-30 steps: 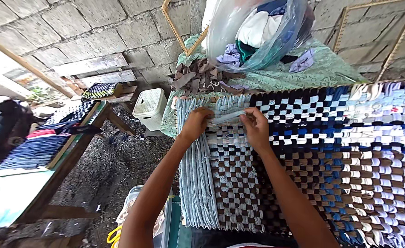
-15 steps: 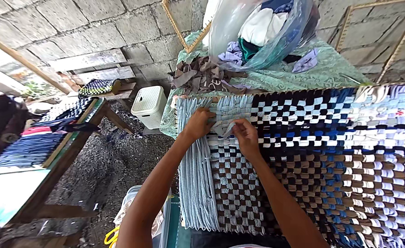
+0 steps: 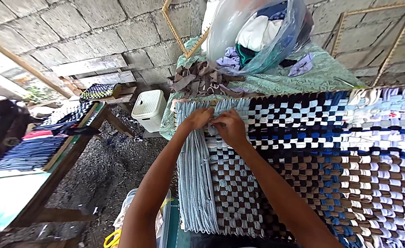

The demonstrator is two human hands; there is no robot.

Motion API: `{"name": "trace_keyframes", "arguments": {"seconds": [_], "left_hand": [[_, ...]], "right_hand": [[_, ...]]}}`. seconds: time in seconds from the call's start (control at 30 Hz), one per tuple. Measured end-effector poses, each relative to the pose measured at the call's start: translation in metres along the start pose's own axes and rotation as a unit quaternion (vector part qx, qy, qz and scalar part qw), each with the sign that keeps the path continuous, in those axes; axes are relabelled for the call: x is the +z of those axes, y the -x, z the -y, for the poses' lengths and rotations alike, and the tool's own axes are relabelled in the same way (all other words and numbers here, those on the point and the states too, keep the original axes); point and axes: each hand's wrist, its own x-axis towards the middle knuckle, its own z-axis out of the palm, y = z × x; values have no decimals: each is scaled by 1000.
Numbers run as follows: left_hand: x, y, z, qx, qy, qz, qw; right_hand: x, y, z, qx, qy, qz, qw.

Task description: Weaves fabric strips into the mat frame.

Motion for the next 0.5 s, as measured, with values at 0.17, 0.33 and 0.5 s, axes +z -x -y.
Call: {"name": "trace_keyframes", "arguments": {"seconds": [0.17, 0.33, 0.5], "left_hand": [[-2, 0, -7, -7, -25, 17, 1000], [-1, -7, -4, -9, -44, 38, 998], [-8, 4, -7, 81, -121, -15, 989]], "right_hand": [[4, 1, -13, 51, -23, 5, 998], [3, -4, 0, 114, 16, 27, 993], [-7, -8, -17, 138, -141, 57, 979]]}}
